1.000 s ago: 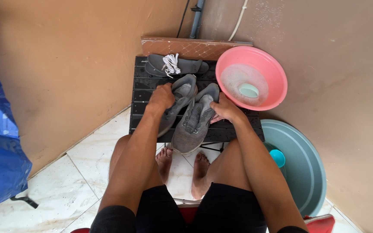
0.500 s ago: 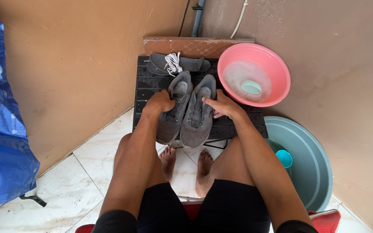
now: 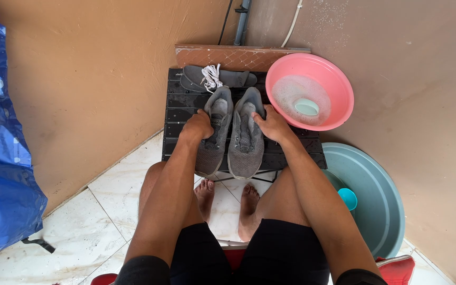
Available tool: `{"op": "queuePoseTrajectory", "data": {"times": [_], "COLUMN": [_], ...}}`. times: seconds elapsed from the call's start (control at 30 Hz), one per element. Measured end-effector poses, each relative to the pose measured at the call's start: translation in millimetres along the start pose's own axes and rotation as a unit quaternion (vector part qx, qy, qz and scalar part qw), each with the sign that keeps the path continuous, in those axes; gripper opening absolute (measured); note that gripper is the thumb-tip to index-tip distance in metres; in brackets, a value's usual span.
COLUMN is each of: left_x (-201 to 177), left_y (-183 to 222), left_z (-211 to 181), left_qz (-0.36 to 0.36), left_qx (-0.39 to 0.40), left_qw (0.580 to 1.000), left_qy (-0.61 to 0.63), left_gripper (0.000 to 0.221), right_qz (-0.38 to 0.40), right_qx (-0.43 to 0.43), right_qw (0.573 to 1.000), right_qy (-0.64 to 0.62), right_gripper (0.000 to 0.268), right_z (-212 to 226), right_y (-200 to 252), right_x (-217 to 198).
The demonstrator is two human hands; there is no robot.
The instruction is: Removing insoles from sneakers and scrubbing the shoes with soapy water using a cup and brush.
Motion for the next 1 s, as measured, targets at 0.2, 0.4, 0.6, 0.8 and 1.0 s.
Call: {"op": "queuePoseTrajectory", "data": {"times": [0.2,0.4,0.6,0.8,1.0], "left_x": [-12,-20,-57,-79,-117], "left_y": [3,12,47,-60,-59], "left_z": [3,6,0,21,-61], "left_qz": [-0.005,-0.056,-0.107,-0.169,-0.138], "left_qx": [-0.023,-0.024,-0.008,-0.024,0.083], "left_qw": [0.999,0.996,0.984,0.983,0.98], "left_qy": [0.029,0.064,0.139,0.065,0.117], "left_gripper": [0.099,0.089,0.068,0.047,0.057], "right_qz": [0.079,0.062,0.044,0.078,0.167], "right_qx": [0.064,0.031,0.088,0.154,0.202], "right_qw": [0.994,0.995,0.978,0.943,0.926], "right_qy": [-0.038,-0.066,-0.185,-0.286,-0.27], "right_gripper": [0.109,0.092,0.104,0.102,0.083], "right_z": [83,28,7,59,43], "right_y": [105,45,48,116,147], "right_x": [-7,11,9,1,20]}}
Point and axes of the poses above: each hand's wrist, its own y-axis away from the middle knuckle, its own x-axis out of the palm, z = x × y, the point moved 10 cm from there along -y, towards the middle knuckle, and after that the axes turned 11 degrees about -y, right-handed, at the moved point
